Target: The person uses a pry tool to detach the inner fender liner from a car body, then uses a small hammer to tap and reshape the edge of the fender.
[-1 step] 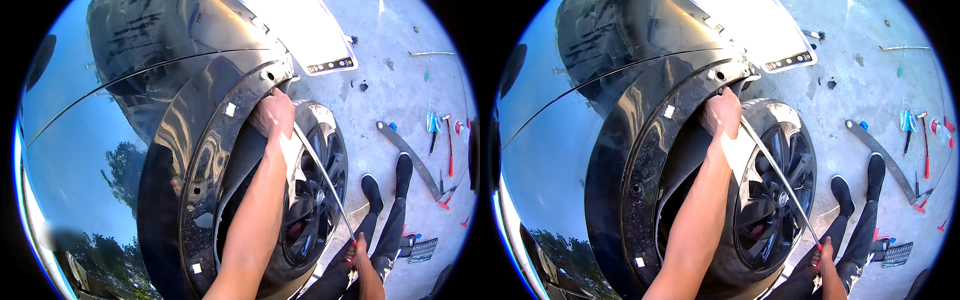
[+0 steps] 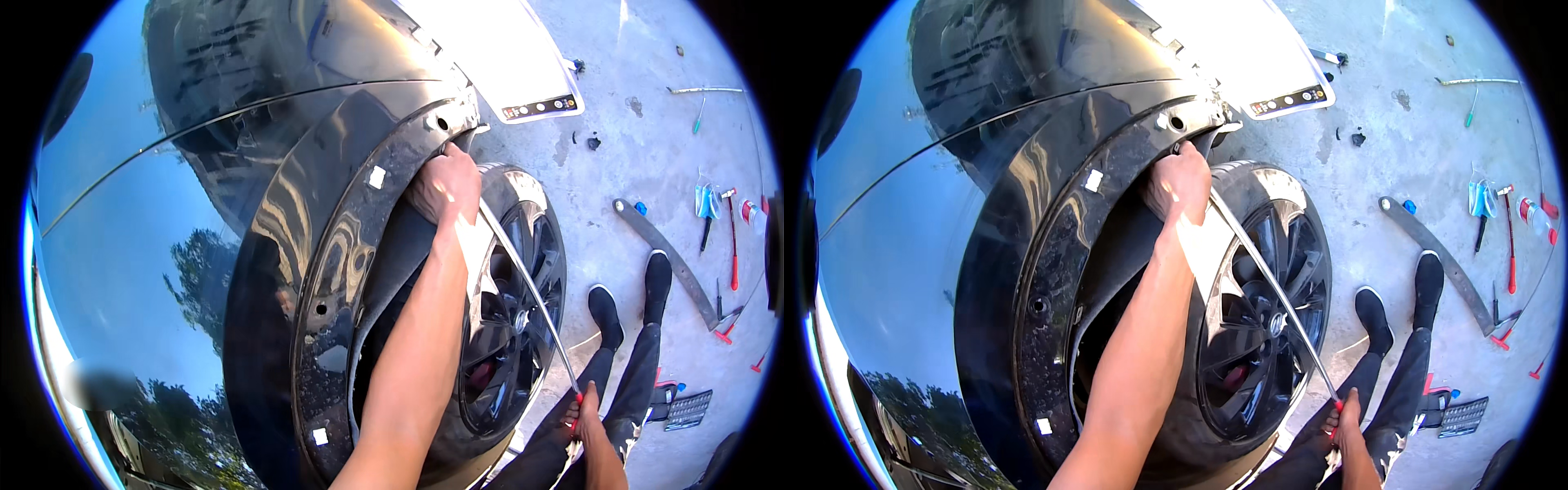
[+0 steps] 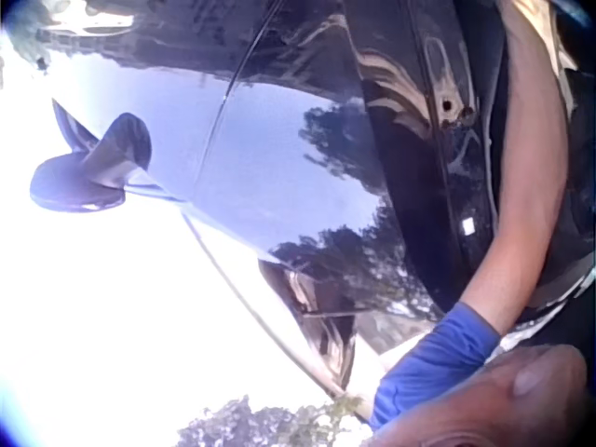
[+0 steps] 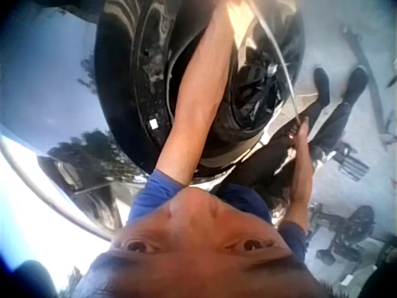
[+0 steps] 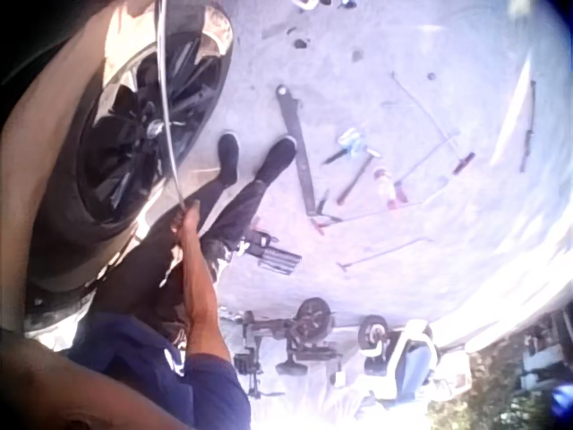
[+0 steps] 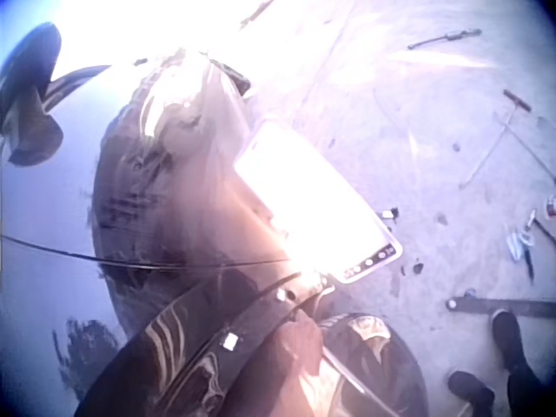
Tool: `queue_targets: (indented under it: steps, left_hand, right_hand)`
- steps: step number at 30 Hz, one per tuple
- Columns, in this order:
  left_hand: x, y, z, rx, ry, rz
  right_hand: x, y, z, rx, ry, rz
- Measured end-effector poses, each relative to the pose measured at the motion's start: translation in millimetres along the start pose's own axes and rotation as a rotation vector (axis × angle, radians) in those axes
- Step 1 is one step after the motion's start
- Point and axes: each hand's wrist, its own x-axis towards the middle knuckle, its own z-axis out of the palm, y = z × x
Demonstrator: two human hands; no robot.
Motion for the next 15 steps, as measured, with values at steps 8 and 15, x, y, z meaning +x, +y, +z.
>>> queue_targets:
  steps: [8, 15]
  left_hand:
    - [-7, 6, -13, -0.098, 0.029, -0.016]
    - [-15, 14, -9, -0.129, 0.03, 0.036]
  right_hand:
    - [4, 23, -4, 0.016, 0.076, -0.239]
    - [19, 18, 27, -0.116, 0.162, -0.071]
